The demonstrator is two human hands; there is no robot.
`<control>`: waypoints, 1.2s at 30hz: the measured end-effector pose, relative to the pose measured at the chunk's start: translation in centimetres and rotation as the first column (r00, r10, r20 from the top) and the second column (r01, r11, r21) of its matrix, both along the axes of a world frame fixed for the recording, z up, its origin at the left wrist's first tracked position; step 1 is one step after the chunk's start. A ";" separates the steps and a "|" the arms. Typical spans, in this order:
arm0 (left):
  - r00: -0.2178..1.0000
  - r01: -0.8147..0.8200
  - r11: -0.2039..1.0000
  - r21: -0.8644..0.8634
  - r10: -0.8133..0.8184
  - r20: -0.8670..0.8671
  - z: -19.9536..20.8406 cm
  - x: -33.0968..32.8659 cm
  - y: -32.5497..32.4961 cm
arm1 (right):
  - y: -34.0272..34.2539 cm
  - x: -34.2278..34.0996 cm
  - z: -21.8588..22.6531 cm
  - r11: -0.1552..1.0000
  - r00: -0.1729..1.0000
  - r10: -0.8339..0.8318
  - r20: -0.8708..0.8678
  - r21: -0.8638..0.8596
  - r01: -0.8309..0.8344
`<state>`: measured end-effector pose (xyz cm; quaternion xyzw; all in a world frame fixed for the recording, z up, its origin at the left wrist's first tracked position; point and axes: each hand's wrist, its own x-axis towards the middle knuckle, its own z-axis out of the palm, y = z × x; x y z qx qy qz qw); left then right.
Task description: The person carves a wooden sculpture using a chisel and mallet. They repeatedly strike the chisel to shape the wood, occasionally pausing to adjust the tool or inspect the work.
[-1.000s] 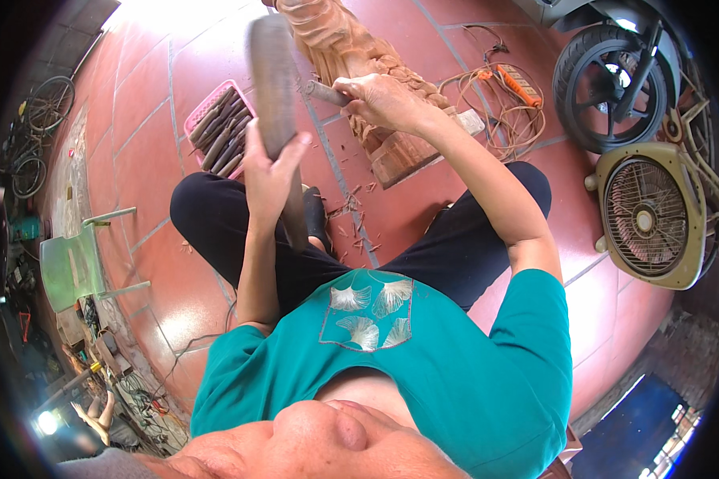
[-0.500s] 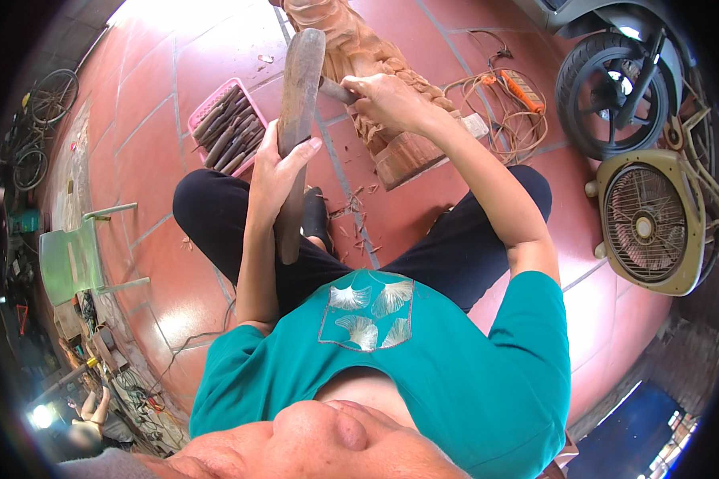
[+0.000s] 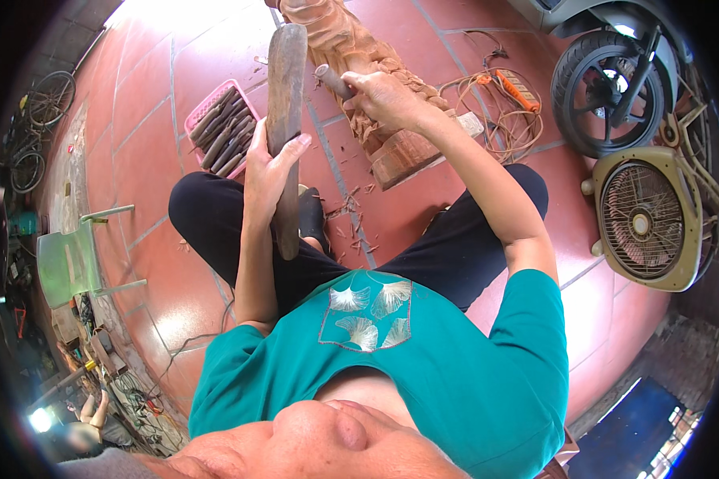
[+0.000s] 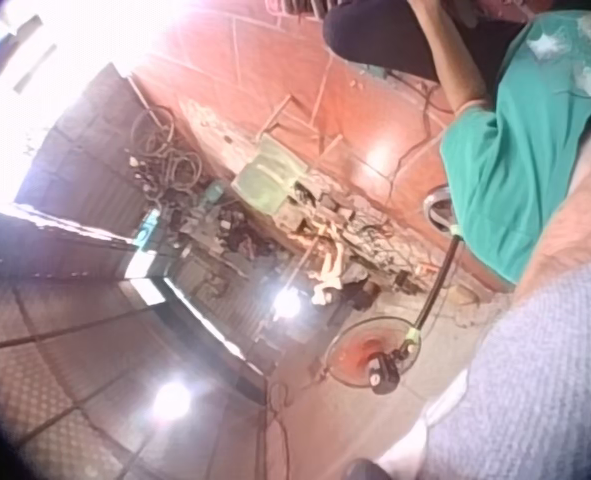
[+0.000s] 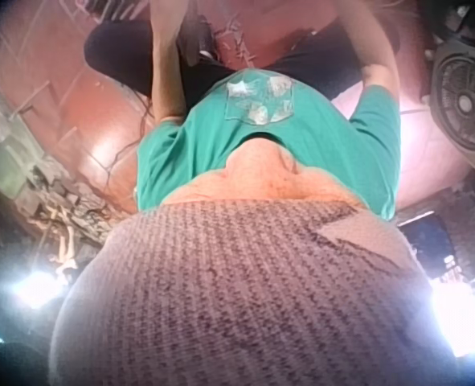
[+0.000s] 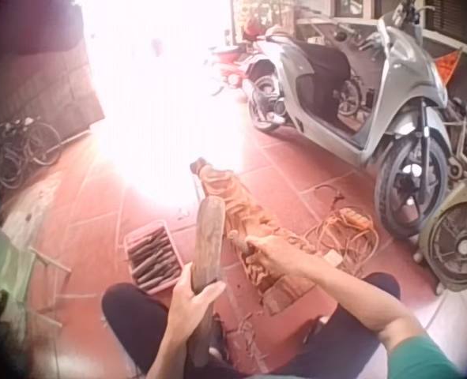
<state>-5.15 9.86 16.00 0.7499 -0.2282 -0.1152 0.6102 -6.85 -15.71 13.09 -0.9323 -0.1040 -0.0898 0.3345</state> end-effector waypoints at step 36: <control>0.959 -0.057 0.987 -0.151 0.012 -0.282 -2.1 -0.8 0.9 | -0.2 0.1 1.7 0.993 0.983 -0.057 -0.172 0.089 0.073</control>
